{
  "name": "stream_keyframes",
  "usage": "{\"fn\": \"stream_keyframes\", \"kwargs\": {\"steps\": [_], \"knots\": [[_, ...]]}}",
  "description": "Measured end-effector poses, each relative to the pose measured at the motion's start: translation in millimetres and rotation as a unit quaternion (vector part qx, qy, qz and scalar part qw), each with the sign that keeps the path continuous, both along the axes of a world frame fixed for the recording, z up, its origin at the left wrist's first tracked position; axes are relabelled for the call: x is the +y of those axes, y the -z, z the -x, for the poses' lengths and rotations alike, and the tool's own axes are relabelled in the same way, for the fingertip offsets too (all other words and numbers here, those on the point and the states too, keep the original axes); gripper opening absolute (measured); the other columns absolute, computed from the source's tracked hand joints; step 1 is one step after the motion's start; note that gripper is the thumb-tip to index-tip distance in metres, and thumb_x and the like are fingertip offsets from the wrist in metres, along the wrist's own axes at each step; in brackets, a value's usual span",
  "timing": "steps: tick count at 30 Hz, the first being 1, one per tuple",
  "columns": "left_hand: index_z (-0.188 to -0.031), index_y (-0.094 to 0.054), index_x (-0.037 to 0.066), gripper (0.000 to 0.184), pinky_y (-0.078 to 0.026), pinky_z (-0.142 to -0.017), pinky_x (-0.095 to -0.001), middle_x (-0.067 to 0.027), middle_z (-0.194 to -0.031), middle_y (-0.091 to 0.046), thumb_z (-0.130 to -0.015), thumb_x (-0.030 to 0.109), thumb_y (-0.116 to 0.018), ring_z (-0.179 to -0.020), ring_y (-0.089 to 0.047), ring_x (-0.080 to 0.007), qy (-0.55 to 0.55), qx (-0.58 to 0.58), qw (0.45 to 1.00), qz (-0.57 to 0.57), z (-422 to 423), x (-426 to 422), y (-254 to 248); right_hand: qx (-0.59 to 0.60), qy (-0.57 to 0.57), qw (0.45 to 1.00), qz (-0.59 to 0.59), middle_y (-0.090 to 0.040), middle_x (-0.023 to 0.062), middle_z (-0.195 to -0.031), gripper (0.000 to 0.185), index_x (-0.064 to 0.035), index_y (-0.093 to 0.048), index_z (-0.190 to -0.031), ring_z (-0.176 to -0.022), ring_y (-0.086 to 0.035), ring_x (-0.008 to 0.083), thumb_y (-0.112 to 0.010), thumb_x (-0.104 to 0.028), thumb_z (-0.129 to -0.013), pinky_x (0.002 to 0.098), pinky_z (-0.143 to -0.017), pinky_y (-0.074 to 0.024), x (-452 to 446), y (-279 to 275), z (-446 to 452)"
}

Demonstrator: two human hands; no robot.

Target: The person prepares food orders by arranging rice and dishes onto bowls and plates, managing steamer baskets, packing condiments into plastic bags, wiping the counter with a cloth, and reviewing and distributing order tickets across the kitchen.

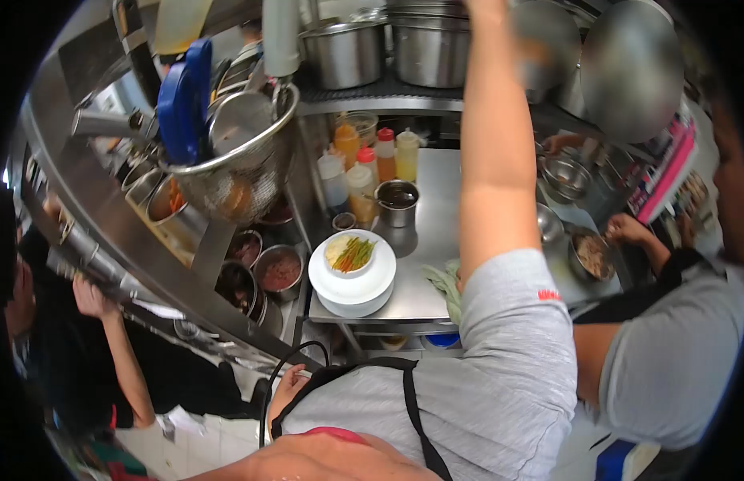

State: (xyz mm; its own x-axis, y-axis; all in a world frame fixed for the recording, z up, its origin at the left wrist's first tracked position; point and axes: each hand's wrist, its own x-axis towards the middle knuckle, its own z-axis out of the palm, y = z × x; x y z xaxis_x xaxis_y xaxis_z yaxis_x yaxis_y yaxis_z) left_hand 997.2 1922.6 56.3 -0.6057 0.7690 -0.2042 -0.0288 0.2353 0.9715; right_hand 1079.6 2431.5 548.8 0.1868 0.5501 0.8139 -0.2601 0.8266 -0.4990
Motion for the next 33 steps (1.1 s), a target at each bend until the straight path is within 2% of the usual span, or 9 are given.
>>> {"fn": "stream_keyframes", "kwargs": {"steps": [1, 3, 4, 6, 8, 10, 16, 25, 33], "knots": [[-0.11, -0.041, 0.001, 0.037, -0.04, -0.06, -0.023, -0.0064, -0.077, -0.053, -0.079, 0.015, -0.053, -0.069, -0.05, -0.0114, -0.024, -0.014, 0.999, 0.038, -3, -9, 17, 0.041, 0.027, 0.999, 0.002, -0.054, 0.017, -0.081, 0.081, -0.0052, -0.005, -0.13, -0.047, -0.049, 0.0173, -0.06, -0.018, -0.072, 0.0269, -0.04, -0.0422, -18, 15, -5], [-0.108, -0.041, -0.001, 0.035, -0.041, -0.056, -0.0239, -0.0078, -0.073, -0.054, -0.079, 0.015, -0.053, -0.066, -0.052, -0.012, -0.049, -0.055, 0.987, 0.142, -9, -29, 37, 0.066, -0.093, 0.993, -0.002, -0.045, 0.0228, -0.1, 0.063, -0.0062, -0.018, -0.124, -0.074, -0.047, 0.0174, -0.055, -0.012, -0.073, 0.0271, -0.065, -0.0361, -74, 50, -21], [-0.11, -0.04, -0.001, 0.041, -0.042, -0.055, -0.0255, -0.0088, -0.069, -0.055, -0.077, 0.018, -0.055, -0.06, -0.053, -0.0145, -0.067, -0.029, 0.985, 0.156, -22, -31, 27, 0.129, -0.076, 0.987, -0.062, -0.058, 0.0132, -0.082, 0.047, 0.0017, -0.031, -0.117, -0.045, -0.048, 0.0117, -0.049, 0.0, -0.073, 0.0188, -0.042, -0.0382, -113, 70, -26], [-0.112, -0.039, -0.001, 0.052, -0.044, -0.061, -0.0306, -0.0132, -0.071, -0.058, -0.073, 0.027, -0.058, -0.065, -0.057, -0.0242, -0.05, 0.073, 0.971, 0.224, -26, -49, 54, 0.126, -0.276, 0.942, -0.146, -0.056, 0.0223, -0.084, 0.042, 0.0044, -0.033, -0.115, -0.059, -0.049, 0.0169, -0.046, 0.003, -0.076, 0.0228, -0.051, -0.038, -140, 101, -36], [-0.113, -0.04, 0.002, 0.055, -0.044, -0.066, -0.0339, -0.0161, -0.077, -0.058, -0.071, 0.033, -0.058, -0.071, -0.057, -0.029, -0.076, 0.064, 0.95, 0.298, -40, -51, 42, 0.069, -0.536, 0.811, -0.225, -0.048, 0.0141, -0.077, 0.036, 0.0023, -0.037, -0.115, -0.064, -0.042, 0.0158, -0.043, -0.005, -0.081, 0.0245, -0.051, -0.0331, -174, 143, -32], [-0.115, -0.04, 0.005, 0.057, -0.043, -0.072, -0.0367, -0.0195, -0.09, -0.057, -0.071, 0.037, -0.056, -0.082, -0.055, -0.031, -0.092, 0.076, 0.938, 0.326, -52, -57, 41, -0.058, -0.593, 0.732, -0.331, -0.051, 0.0121, -0.074, 0.037, -0.0028, -0.042, -0.11, -0.057, -0.046, 0.0155, -0.054, -0.02, -0.079, 0.0241, -0.048, -0.0348, -201, 179, -17], [-0.116, -0.038, 0.003, 0.054, -0.039, -0.08, -0.0388, -0.0222, -0.102, -0.051, -0.073, 0.033, -0.053, -0.094, -0.05, -0.034, -0.128, 0.083, 0.94, 0.304, -85, -125, 42, -0.253, -0.762, 0.581, -0.136, -0.054, 0.0125, -0.074, 0.037, 0.0027, -0.049, -0.097, -0.06, -0.049, 0.0168, -0.06, -0.023, -0.072, 0.0257, -0.057, -0.0382, -315, 273, 20], [-0.115, -0.039, 0.005, 0.052, -0.039, -0.082, -0.0394, -0.0203, -0.105, -0.051, -0.073, 0.032, -0.054, -0.098, -0.048, -0.0336, -0.377, 0.032, 0.85, 0.367, -172, -362, 50, -0.566, -0.794, 0.221, 0.015, -0.054, 0.0047, -0.081, 0.033, -0.0025, -0.044, -0.11, -0.067, -0.05, 0.0091, -0.049, -0.011, -0.078, 0.0214, -0.062, -0.0408, -579, 423, 89], [-0.116, -0.04, 0.003, 0.057, -0.04, -0.08, -0.0363, -0.0214, -0.1, -0.052, -0.071, 0.032, -0.057, -0.094, -0.051, -0.0325, -0.513, -0.078, 0.764, 0.383, -249, -501, 52, -0.738, -0.647, 0.074, 0.176, -0.054, 0.0011, -0.076, 0.028, -0.0117, -0.044, -0.105, -0.061, -0.051, 0.0093, -0.05, -0.025, -0.081, 0.0211, -0.05, -0.0409, -795, 601, 158]]}}
